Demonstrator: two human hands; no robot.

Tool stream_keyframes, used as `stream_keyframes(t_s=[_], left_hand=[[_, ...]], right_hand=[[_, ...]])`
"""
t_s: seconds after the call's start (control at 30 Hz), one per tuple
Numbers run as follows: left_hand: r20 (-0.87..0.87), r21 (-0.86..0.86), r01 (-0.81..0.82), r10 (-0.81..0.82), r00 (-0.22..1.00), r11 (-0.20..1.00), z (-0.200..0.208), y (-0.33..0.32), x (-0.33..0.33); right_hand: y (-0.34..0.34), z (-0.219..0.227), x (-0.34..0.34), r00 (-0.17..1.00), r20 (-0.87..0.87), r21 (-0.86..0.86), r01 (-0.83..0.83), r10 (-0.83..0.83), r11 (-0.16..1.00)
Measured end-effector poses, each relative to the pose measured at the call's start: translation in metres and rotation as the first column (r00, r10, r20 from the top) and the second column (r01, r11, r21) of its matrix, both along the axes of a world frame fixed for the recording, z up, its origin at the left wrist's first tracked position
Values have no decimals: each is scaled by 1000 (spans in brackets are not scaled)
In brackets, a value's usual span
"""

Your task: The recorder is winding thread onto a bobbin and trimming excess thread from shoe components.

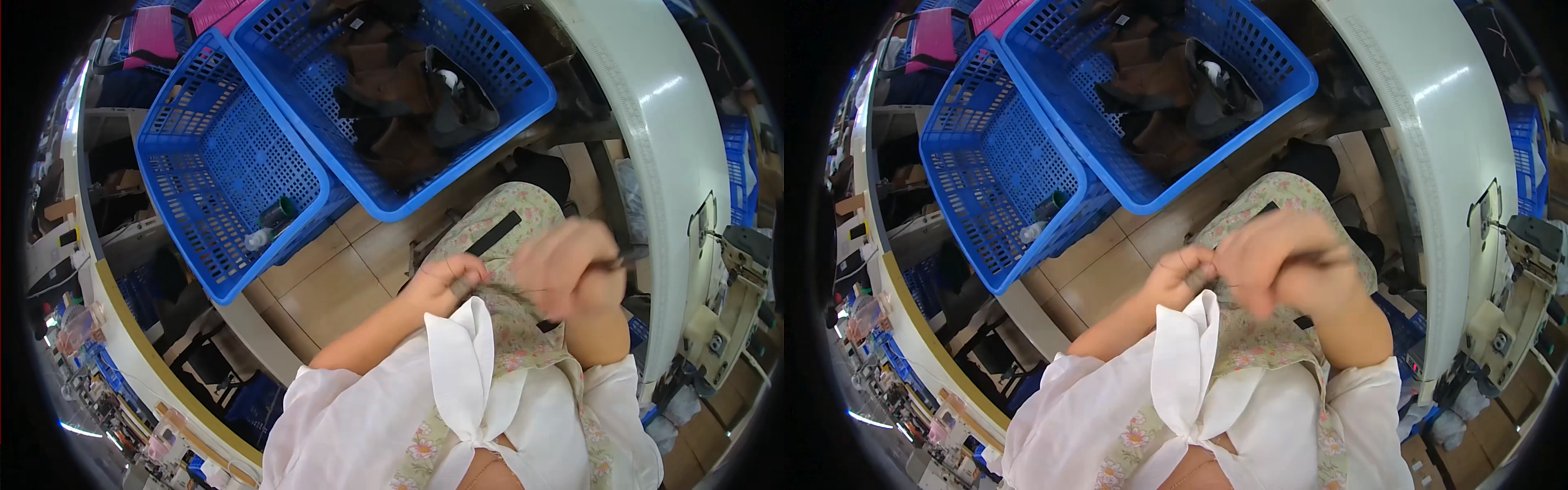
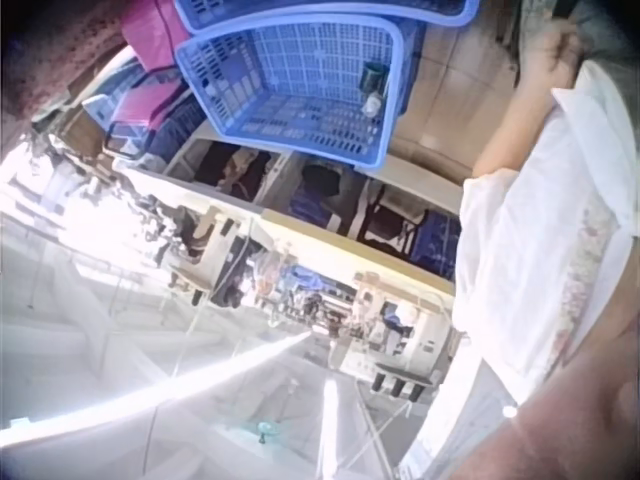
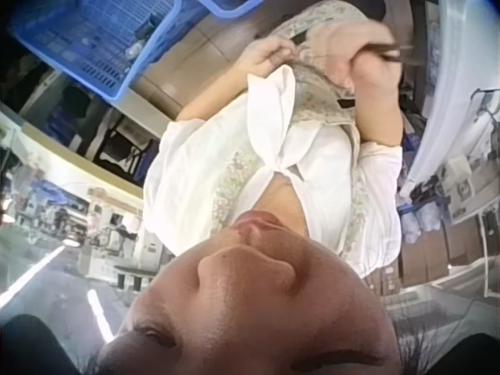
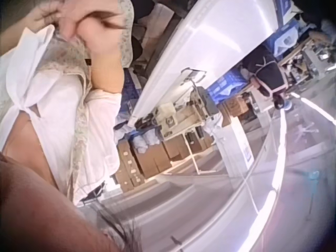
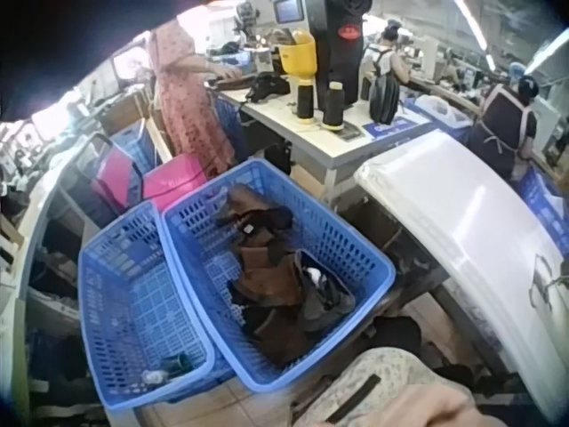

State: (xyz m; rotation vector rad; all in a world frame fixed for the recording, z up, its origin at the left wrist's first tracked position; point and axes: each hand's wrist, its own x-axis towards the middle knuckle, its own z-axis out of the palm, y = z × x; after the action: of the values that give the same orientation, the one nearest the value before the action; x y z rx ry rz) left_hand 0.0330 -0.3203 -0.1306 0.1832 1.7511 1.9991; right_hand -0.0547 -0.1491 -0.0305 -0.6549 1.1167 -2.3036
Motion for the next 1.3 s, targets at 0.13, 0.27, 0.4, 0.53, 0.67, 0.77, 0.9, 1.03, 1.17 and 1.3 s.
stream_keyframes(t_s=[0.13, 0.27, 0.4, 0.53, 0.67, 0.77, 0.9, 1.03, 1.17, 1.3], left_hand=[[60, 127, 18, -26, 998, 992, 38, -10, 6], [-238, 242, 121, -62, 969, 963, 76, -29, -12], [-107, 635, -292, 456, 884, 715, 73, -47, -21], [-129, -57, -581, 571, 811, 812, 21, -40, -53], [104, 77, -55, 47, 993, 995, -12, -6, -10], [-82, 81, -60, 67, 994, 995, 15, -1, 11], [-61, 256, 20, -5, 998, 967, 62, -29, 0], [-424, 452, 107, 108, 899, 886, 86, -33, -30], [-200, 370, -634, 725, 659, 679, 70, -45, -37], [-317, -221, -499, 422, 849, 838, -3, -35, -53]], right_hand=[[7, -32, -36, 904, 418, -157, 168, -89, 973], [-41, -98, -5, 945, 327, 494, -175, 5, 852], [-34, -111, 40, 732, 449, 372, -674, 512, 638], [-1, -58, 29, 698, 513, 185, -658, 499, 730], [8, -10, 1, 951, 137, 49, -285, 277, 957], [23, -8, -27, 995, 65, 27, -82, 81, 996], [7, -55, -34, 888, 459, -145, 35, 35, 989], [-59, -111, 33, 997, -48, 446, 74, -59, 892], [-42, -117, 67, 821, 482, 273, -473, 306, 838], [-14, -62, 52, 813, 478, 351, -523, 332, 777]])
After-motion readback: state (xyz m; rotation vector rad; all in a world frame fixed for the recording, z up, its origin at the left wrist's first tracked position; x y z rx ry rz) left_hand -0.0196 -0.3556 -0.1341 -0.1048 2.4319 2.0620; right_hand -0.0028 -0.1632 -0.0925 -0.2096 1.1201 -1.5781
